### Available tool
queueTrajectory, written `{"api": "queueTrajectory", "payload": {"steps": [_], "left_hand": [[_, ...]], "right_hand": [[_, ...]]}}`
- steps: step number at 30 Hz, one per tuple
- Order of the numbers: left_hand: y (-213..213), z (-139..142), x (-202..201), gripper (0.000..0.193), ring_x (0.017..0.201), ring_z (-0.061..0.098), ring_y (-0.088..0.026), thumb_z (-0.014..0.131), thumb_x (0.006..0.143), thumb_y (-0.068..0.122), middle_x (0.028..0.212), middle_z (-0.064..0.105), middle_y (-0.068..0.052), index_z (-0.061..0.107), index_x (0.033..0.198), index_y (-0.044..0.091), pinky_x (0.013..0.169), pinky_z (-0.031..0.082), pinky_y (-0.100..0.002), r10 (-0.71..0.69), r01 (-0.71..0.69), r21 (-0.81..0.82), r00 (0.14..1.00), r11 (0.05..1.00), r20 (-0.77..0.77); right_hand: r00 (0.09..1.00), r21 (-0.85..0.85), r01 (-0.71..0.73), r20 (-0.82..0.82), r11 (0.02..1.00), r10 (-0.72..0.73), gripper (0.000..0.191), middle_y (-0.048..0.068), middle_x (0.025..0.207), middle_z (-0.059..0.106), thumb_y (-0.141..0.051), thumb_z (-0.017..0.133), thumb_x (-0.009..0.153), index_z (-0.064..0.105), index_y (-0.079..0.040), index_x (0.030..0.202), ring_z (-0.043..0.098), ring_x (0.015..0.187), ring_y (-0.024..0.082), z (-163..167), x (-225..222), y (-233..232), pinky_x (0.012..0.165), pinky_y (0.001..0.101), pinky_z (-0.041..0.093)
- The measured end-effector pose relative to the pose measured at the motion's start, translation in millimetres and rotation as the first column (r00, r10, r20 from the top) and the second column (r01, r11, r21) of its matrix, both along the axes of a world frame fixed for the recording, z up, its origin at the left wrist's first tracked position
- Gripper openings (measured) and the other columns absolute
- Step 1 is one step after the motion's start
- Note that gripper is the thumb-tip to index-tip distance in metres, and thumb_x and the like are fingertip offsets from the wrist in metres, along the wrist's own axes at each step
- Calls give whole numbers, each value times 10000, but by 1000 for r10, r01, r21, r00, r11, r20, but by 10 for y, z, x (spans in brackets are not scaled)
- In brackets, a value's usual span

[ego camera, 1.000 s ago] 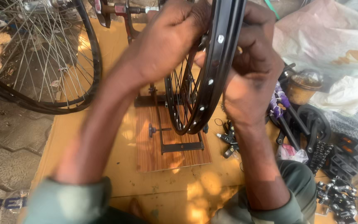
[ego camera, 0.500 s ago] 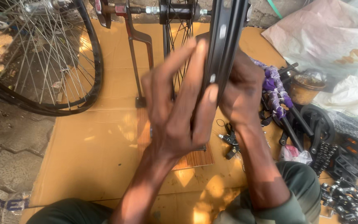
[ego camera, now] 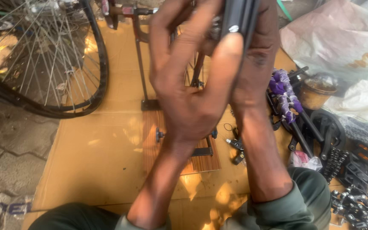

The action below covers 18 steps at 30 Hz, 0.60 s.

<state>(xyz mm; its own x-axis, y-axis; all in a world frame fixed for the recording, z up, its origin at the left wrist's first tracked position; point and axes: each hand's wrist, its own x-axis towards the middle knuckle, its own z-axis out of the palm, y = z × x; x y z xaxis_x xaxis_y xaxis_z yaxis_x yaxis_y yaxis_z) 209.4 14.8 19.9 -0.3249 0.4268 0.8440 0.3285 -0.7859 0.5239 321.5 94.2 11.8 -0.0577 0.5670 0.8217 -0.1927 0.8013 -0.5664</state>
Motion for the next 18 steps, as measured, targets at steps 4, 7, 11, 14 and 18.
{"api": "queueTrajectory", "payload": {"steps": [4,7,11,14,18], "left_hand": [[240,-58,-59,395,1131,608,-105,367,1265,366,1263,632,-53,585,1388,61,1037,499,-270,-545,546,53,816,836,195],[414,-50,-202,454,1061,643,-121,341,1270,394,1180,682,-67,591,1342,23,996,525,-293,-712,712,43,694,701,106],[515,-53,-294,480,943,647,-107,352,1247,417,1083,678,-46,611,1317,19,866,551,-264,-734,733,-54,679,678,14],[608,46,-287,484,841,652,-94,354,1185,412,935,672,-42,633,1227,19,769,561,-274,-669,660,-126,743,741,-42],[823,322,-527,516,843,653,-104,335,1216,375,899,659,-51,675,1077,12,807,561,-309,-607,596,-179,669,783,-429]], "right_hand": [[994,216,105,20,971,-112,222,-46,997,591,-16,862,1058,646,-69,1062,567,883,48,84,-40,-59,779,199,475],[961,279,129,203,952,-189,214,9,1030,581,3,850,1001,645,-36,1051,562,991,99,228,134,-220,848,248,464],[941,226,129,280,966,-191,206,1,1161,522,-63,812,924,637,-31,1028,570,1110,99,300,292,-414,927,244,496],[967,15,201,155,979,-201,208,59,1154,566,-58,860,847,688,-25,959,558,888,113,232,210,-428,724,230,468],[986,164,112,101,980,-130,239,-8,1245,533,1,899,898,670,-15,963,537,1002,69,144,66,-427,837,226,495]]}}
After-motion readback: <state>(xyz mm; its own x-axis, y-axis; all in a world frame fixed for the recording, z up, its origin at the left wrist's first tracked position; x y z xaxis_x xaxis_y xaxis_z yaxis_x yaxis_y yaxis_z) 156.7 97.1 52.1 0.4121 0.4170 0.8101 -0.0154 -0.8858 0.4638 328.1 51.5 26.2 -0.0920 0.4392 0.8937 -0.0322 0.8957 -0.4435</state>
